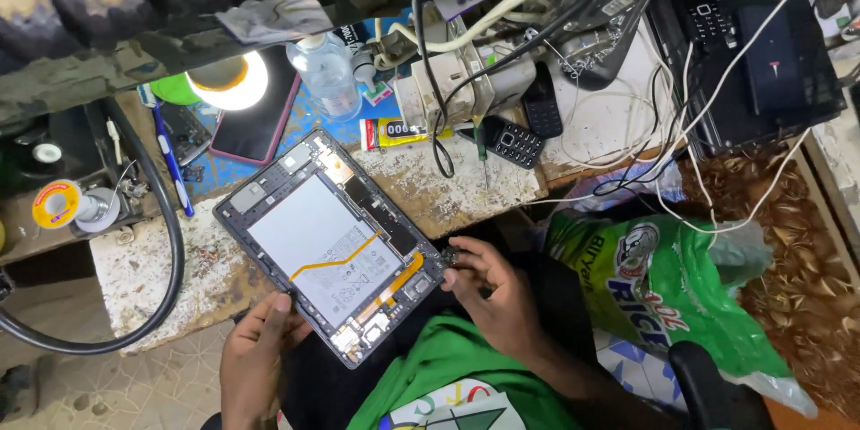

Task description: The person works on a disassembled tablet resting on their lap, handling small components and using a screwdriver to manipulate parts near the battery and motherboard. They pick up and place down small pieces while adjusting internal connections.

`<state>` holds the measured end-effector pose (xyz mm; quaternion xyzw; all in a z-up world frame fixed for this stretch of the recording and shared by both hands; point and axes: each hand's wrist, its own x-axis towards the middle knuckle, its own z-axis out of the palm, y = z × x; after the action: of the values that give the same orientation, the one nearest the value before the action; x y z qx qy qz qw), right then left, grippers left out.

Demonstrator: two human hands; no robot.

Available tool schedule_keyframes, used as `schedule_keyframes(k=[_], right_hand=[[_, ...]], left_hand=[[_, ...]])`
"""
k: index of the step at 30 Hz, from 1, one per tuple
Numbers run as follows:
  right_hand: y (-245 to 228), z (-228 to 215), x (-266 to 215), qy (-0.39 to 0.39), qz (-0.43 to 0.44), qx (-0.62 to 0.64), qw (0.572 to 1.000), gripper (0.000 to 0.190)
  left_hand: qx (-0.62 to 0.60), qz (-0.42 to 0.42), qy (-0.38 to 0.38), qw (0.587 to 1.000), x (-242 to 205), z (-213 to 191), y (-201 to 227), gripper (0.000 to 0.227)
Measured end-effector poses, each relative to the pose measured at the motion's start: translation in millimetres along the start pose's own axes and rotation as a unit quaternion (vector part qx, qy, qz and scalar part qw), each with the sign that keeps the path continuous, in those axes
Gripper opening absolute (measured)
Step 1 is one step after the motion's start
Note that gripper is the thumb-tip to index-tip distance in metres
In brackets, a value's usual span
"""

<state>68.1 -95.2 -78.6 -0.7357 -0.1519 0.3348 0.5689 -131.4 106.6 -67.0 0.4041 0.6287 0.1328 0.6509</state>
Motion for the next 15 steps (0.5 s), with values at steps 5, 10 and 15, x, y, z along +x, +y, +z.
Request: schedule_keyframes(k=[5, 10, 15], right_hand=[[-8.8, 2.3, 3.8, 0.010, 0.023, -0.041, 0.999, 0.051], [-10.8, -1.2, 5.1, 0.004, 0.001, -0.045, 0.999, 0.051], [-3.3, 0.6, 2.4, -0.025, -0.018, 0.005, 0.999, 0.049]], left_hand=[[-0.098, 0.020, 0.001, 0.995, 1.1, -1.2, -14.1, 0.063], [-0.077, 0.036, 0.009, 0.996, -20.7, 16.6, 0.2, 0.059], [-0.079, 0.058, 0.004, 0.995, -2.3, 5.7, -39.3, 0.048]])
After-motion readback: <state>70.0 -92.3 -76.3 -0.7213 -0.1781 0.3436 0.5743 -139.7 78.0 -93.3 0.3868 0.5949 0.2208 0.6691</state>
